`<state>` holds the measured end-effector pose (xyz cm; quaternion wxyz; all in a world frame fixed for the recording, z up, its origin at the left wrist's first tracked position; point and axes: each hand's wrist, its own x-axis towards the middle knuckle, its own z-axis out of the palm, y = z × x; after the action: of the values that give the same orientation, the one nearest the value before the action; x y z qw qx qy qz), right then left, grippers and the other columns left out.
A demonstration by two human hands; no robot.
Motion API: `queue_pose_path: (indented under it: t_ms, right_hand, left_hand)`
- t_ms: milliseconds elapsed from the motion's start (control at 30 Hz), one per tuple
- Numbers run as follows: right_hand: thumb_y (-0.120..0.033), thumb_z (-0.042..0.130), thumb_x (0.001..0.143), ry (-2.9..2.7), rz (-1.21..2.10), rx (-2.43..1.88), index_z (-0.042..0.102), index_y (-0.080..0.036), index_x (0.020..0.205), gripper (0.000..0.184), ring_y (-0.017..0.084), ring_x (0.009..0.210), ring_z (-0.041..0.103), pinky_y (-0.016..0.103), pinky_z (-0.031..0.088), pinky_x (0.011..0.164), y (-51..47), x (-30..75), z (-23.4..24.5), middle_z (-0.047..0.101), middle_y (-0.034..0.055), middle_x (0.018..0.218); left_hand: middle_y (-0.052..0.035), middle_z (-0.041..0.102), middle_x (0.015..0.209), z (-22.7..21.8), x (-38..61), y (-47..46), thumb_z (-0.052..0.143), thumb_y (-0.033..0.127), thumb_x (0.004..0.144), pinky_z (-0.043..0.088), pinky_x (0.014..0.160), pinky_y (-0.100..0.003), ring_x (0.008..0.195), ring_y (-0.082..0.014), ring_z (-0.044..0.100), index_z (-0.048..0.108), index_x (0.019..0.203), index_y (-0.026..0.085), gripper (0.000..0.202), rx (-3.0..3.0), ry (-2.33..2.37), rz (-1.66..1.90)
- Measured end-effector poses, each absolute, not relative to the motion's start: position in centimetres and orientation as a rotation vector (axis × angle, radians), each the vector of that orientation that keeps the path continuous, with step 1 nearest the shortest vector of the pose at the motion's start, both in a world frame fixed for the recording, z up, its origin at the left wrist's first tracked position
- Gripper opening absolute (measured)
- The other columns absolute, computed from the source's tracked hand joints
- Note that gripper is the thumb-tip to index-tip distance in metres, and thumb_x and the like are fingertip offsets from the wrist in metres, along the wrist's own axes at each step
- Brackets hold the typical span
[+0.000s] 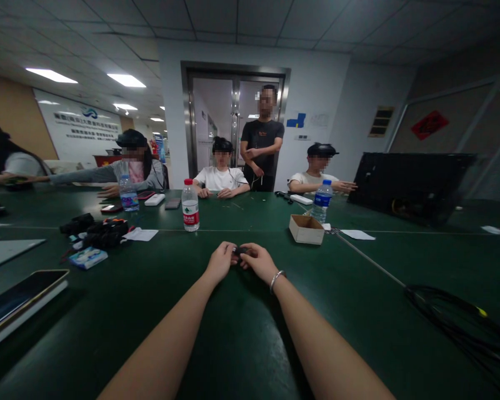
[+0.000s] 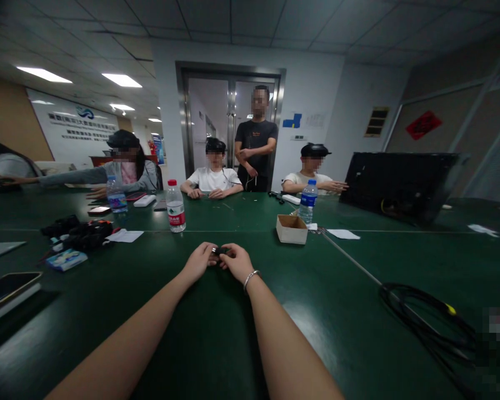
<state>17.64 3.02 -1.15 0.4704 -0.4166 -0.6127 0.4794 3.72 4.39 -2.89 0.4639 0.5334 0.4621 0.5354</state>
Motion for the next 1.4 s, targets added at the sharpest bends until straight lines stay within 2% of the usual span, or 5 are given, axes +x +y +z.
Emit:
queue_pose_path:
  t_ms: [267, 633, 1033, 1400]
  right_hand:
    - [-0.007, 0.058, 0.073, -1.457, 1.178, -0.993, 0.056, -0.013, 0.096, 0.024, 0.010, 0.050, 0.059, 0.018, 0.048, 0.046, 3.27, 17.99, -1.28, 0.057, -0.0030, 0.060]
    - [-0.007, 0.057, 0.073, -1.430, 1.200, -0.991, 0.055, -0.011, 0.098, 0.025, 0.011, 0.049, 0.059, 0.019, 0.049, 0.047, 3.18, 18.22, -1.21, 0.058, -0.0024, 0.056]
    - [-0.008, 0.060, 0.072, -1.434, 1.218, -0.970, 0.057, -0.012, 0.096, 0.025, 0.011, 0.050, 0.059, 0.020, 0.049, 0.048, 3.09, 18.24, -1.13, 0.057, -0.0023, 0.057]
    - [-0.004, 0.055, 0.075, -1.455, 1.215, -1.003, 0.055, -0.011, 0.099, 0.024, 0.011, 0.051, 0.059, 0.020, 0.049, 0.049, 2.91, 18.28, -0.86, 0.058, -0.0014, 0.059]
  left_hand:
    - [-0.0062, 0.060, 0.084, -2.17, 3.54, 3.80, 0.049, 0.028, 0.083, 0.050, 0.051, -0.016, 0.063, -0.0101, 0.057, 0.061, 0.084, 0.014, 0.019, 1.351, 1.194, 1.365]
    - [-0.0063, 0.057, 0.091, -2.50, 3.09, 3.94, 0.050, 0.026, 0.083, 0.052, 0.057, -0.020, 0.070, -0.0114, 0.057, 0.056, 0.094, 0.016, 0.016, 1.268, 1.176, 1.408]
    - [-0.0042, 0.057, 0.084, -2.17, 3.25, 3.71, 0.052, 0.023, 0.081, 0.051, 0.057, -0.020, 0.069, -0.0109, 0.058, 0.054, 0.087, 0.015, 0.010, 1.237, 1.160, 1.415]
    - [-0.0046, 0.058, 0.084, -2.46, 3.13, 3.95, 0.054, 0.024, 0.081, 0.052, 0.059, -0.021, 0.070, -0.0117, 0.059, 0.054, 0.087, 0.014, 0.011, 1.231, 1.114, 1.397]
